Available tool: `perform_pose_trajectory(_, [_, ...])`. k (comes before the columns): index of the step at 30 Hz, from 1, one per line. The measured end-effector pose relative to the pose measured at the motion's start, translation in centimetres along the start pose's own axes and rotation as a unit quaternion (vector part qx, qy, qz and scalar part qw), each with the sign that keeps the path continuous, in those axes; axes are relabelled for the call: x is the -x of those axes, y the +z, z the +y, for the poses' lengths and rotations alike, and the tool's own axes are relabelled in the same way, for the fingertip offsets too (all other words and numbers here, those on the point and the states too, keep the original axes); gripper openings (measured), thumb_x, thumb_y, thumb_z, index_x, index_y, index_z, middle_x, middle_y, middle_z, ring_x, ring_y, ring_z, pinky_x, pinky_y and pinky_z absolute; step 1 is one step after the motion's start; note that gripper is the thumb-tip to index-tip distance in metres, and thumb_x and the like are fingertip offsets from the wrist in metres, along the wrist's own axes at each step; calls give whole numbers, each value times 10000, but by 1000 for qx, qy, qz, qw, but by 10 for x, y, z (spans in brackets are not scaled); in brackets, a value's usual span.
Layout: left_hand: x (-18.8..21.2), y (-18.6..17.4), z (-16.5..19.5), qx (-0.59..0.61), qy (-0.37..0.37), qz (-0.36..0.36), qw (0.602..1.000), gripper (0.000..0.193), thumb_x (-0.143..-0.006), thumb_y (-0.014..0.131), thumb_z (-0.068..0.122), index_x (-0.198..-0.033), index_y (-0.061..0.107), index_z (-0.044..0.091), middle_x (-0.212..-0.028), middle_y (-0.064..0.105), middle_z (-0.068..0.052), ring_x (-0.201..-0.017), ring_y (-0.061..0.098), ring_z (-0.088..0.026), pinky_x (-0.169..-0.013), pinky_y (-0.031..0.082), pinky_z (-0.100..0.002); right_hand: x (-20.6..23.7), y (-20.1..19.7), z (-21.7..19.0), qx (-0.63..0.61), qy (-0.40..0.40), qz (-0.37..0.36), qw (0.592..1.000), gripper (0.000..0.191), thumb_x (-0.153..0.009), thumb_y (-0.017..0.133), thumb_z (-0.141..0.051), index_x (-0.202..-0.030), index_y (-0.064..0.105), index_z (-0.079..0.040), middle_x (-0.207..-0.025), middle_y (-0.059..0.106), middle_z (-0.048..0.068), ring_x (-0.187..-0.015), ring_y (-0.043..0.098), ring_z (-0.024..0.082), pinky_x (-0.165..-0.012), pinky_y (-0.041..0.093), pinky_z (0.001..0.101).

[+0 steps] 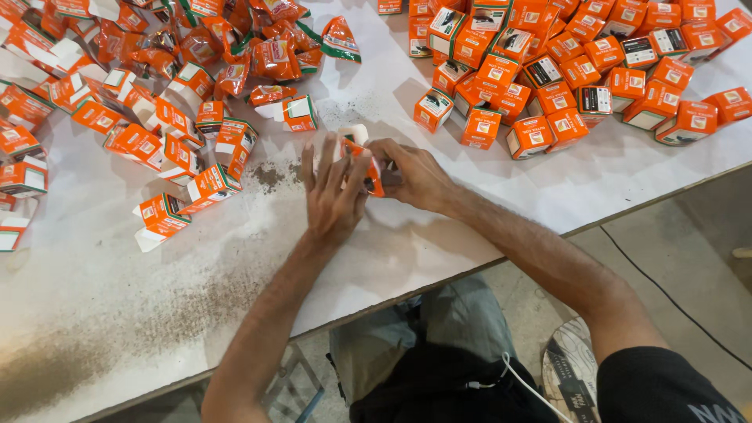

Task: The person picks up small plastic-wrapped items from a large pile on the table, opens small orange cardboard boxes, and places the items inside, then sets the filled boxes back onto the pile, repeating this packing cycle throughout the episode.

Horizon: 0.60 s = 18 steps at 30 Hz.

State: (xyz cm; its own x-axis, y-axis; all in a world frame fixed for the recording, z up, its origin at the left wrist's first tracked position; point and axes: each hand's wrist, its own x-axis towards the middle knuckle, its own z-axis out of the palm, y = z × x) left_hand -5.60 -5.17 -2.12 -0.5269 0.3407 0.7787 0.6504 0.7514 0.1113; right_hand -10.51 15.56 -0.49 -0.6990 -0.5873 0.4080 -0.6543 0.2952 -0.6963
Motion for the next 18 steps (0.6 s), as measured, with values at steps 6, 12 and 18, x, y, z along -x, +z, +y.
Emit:
perform_pose_trajectory(6, [-4,-8,14,-15,-81,-51,995,287,-987,699,197,-1230,723,46,-1470,459,-246,-1535,238,-495,-1251,156,-687,0,4,2,13,19,2,1000,752,-732,916,-154,-1372,527,-86,-1147,671,152,-1064,674,349,-886,560,429])
perform_pose_trajectory(12, [-13,-2,23,32,-148,-40,988,196,-1011,639,162,-1142,763,87,-1679,176,-326,-1581,106,-521,-1265,90,-681,3,5,2,-9,20,11,1000,789,-744,887,-134,-1430,501,-90,-1210,634,161,-1106,654,351,-918,561,428])
perform_pose_trajectory(18, [-9,-2,23,111,-219,11,969,292,-985,690,180,-1248,658,57,-1561,349,-268,-1454,297,-413,-1186,277,-548,1,4,6,18,-55,20,998,747,-740,908,-178,-1377,529,-89,-1191,660,142,-1131,638,374,-934,543,455])
